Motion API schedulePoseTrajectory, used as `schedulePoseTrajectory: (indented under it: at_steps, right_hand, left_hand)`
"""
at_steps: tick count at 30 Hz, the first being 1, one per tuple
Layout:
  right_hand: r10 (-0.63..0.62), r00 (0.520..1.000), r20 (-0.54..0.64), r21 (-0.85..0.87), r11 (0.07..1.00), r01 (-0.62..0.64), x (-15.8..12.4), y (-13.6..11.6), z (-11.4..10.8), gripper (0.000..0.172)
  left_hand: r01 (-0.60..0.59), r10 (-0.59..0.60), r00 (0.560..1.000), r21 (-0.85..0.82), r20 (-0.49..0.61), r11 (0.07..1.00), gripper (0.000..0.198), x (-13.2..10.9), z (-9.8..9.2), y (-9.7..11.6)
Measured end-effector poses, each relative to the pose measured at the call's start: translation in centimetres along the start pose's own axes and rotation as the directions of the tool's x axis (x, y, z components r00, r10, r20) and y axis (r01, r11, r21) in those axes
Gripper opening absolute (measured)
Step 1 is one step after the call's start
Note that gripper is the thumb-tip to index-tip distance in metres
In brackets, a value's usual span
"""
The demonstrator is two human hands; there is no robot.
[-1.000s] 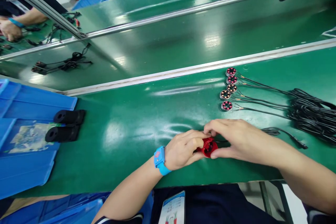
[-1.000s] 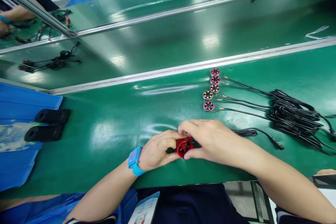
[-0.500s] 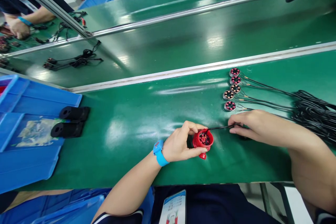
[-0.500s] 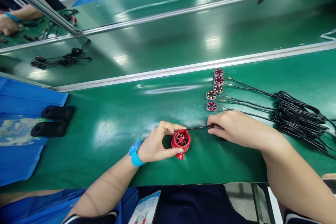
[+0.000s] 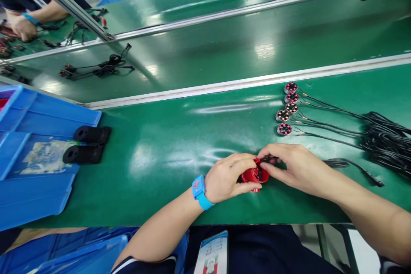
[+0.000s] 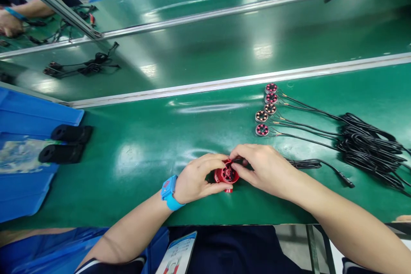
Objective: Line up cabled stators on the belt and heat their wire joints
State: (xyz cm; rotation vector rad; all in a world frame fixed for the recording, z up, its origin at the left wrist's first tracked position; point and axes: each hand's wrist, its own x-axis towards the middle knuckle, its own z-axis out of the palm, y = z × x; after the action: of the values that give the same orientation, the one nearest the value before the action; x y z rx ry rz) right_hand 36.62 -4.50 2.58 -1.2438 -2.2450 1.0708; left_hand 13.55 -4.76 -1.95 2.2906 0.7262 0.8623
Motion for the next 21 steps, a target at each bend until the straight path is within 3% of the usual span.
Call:
schedulePoseTrajectory:
  at_steps: [4, 7, 14, 21]
  right_hand:
    - [-0.007, 0.999, -0.052, 0.016, 1.000, 0.008, 0.1, 0.3, 0.3, 0.012]
    - [0.020, 0.999, -0.045, 0.079, 0.997, -0.016, 0.2, 0.3, 0.3, 0.011]
    - [0.079, 0.996, -0.030, 0.057, 0.995, -0.077, 0.5, -0.3, 1.0, 0.018]
    - [0.165, 0.986, -0.024, 0.182, 0.971, -0.158, 0.9, 0.5, 1.9, 0.008]
  left_hand:
    - [-0.157, 0.147, 0.987, 0.245, 0.058, 0.957, 0.032, 0.2, -0.4, -0.5]
    - [-0.195, 0.189, 0.981, 0.285, 0.046, 0.939, 0.033, 0.2, -0.4, -0.6]
    - [-0.068, 0.073, 0.991, 0.054, -0.110, 0.996, 0.048, 0.0, 0.8, -0.1]
    - [0.031, -0.027, 0.987, 0.024, -0.156, 0.999, 0.046, -0.3, 1.0, 0.0]
